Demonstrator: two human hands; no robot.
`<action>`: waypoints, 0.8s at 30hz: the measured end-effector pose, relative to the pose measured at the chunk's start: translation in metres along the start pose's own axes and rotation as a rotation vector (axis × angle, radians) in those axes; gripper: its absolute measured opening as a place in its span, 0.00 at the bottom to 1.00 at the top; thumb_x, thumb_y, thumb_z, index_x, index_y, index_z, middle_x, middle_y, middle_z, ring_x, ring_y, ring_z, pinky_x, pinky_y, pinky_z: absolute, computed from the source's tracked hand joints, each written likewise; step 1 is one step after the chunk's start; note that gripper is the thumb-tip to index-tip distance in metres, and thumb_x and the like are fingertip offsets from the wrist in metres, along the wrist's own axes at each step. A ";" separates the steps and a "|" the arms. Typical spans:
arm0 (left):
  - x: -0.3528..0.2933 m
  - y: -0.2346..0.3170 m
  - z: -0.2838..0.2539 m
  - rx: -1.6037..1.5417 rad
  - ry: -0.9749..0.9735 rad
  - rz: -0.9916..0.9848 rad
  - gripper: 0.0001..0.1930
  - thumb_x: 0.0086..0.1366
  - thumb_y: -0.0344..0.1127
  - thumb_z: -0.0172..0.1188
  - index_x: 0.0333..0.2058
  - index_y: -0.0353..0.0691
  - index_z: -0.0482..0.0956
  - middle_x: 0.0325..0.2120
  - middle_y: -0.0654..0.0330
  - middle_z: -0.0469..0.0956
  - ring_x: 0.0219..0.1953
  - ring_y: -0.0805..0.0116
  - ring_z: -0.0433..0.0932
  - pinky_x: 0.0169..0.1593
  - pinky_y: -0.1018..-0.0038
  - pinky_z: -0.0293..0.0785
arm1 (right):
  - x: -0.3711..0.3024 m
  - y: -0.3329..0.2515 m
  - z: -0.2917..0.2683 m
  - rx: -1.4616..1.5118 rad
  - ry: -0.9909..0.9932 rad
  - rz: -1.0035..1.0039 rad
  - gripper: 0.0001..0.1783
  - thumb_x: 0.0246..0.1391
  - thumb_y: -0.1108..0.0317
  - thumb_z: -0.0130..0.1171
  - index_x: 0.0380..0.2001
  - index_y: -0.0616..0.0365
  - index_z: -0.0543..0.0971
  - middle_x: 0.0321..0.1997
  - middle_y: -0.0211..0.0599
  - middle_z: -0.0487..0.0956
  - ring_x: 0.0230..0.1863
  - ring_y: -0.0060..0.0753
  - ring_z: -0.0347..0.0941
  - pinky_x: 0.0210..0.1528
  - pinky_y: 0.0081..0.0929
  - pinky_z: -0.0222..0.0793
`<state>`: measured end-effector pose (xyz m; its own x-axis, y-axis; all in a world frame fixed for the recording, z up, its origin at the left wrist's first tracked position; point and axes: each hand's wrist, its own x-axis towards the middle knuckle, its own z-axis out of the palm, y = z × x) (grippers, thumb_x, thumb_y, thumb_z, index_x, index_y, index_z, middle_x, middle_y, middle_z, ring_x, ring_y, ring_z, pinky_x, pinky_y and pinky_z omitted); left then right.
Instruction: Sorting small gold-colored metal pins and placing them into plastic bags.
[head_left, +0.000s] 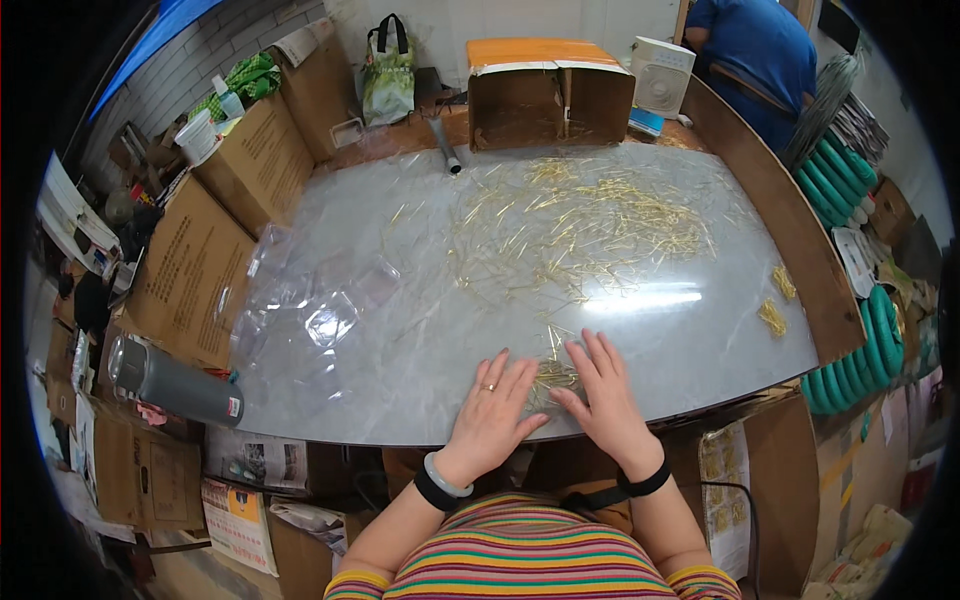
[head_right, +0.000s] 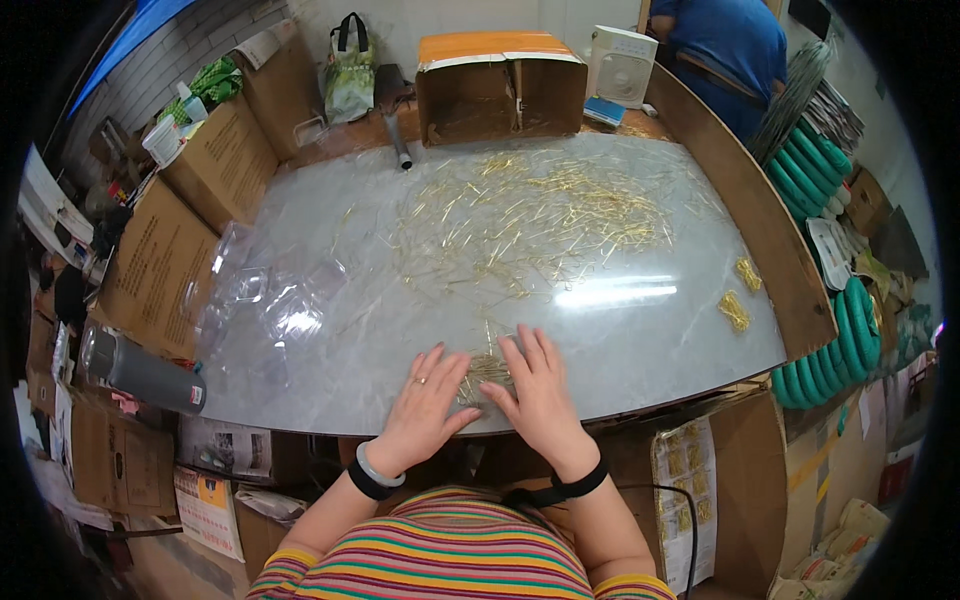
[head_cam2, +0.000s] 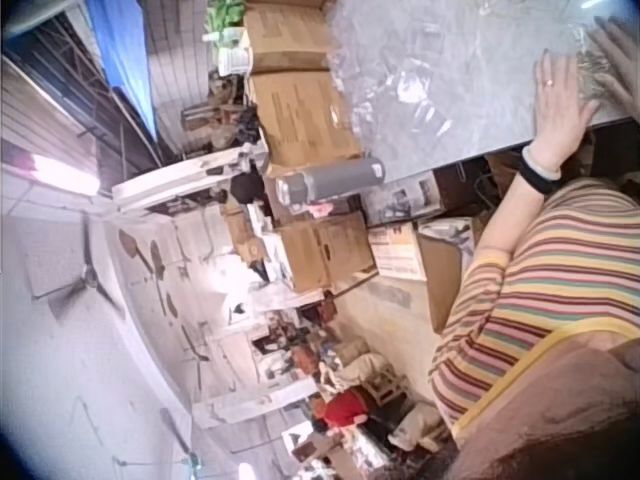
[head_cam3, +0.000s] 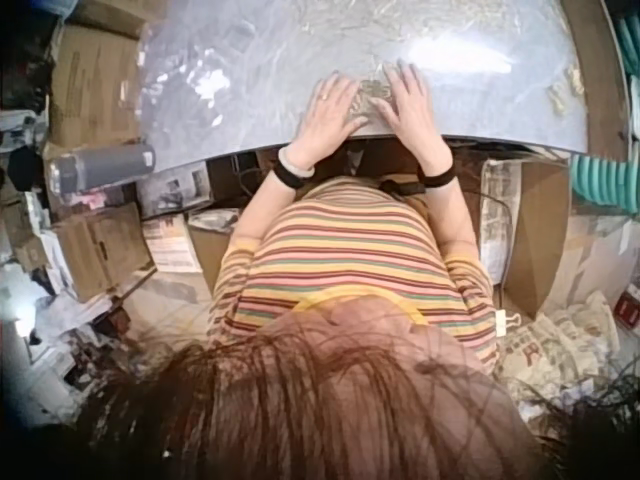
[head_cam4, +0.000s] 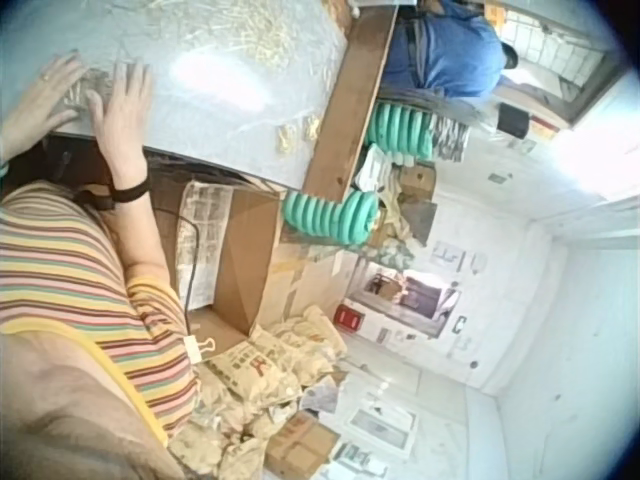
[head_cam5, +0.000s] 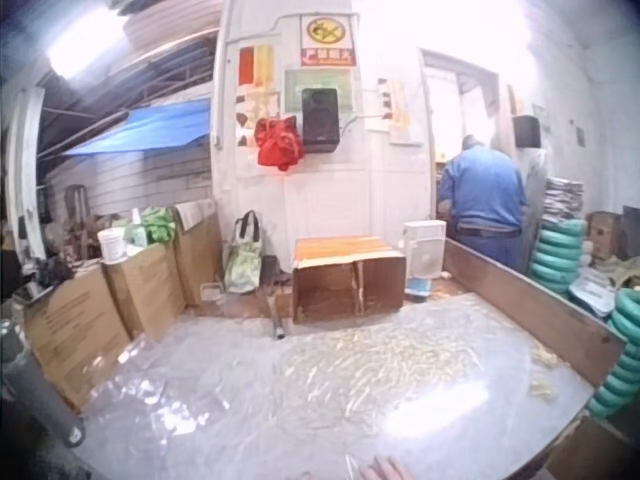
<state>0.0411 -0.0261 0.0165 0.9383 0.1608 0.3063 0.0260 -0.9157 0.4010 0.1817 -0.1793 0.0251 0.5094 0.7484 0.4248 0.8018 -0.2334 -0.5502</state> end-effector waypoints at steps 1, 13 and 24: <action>0.001 0.001 -0.001 0.013 -0.016 0.014 0.39 0.62 0.46 0.66 0.66 0.31 0.62 0.64 0.47 0.66 0.69 0.41 0.58 0.71 0.47 0.53 | 0.002 0.000 0.000 -0.123 -0.032 0.000 0.28 0.61 0.58 0.61 0.60 0.60 0.72 0.64 0.54 0.70 0.66 0.61 0.62 0.68 0.51 0.57; -0.002 -0.005 0.007 -0.015 0.103 -0.065 0.42 0.59 0.43 0.69 0.65 0.27 0.60 0.62 0.39 0.63 0.66 0.39 0.61 0.69 0.47 0.56 | 0.019 0.000 -0.002 0.052 -0.367 -0.273 0.41 0.50 0.48 0.69 0.62 0.60 0.71 0.65 0.45 0.72 0.70 0.56 0.62 0.74 0.54 0.51; -0.072 -0.005 -0.025 -0.301 0.465 0.042 0.24 0.63 0.32 0.65 0.58 0.36 0.74 0.54 0.49 0.72 0.58 0.47 0.71 0.61 0.58 0.70 | 0.004 0.006 -0.004 -0.009 -0.305 -0.255 0.26 0.67 0.65 0.54 0.64 0.64 0.69 0.66 0.57 0.69 0.65 0.60 0.66 0.67 0.44 0.62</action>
<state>-0.0354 -0.0243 0.0143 0.6833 0.3346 0.6489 -0.1720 -0.7901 0.5884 0.1895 -0.1804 0.0262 0.1781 0.9328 0.3134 0.8941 -0.0204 -0.4475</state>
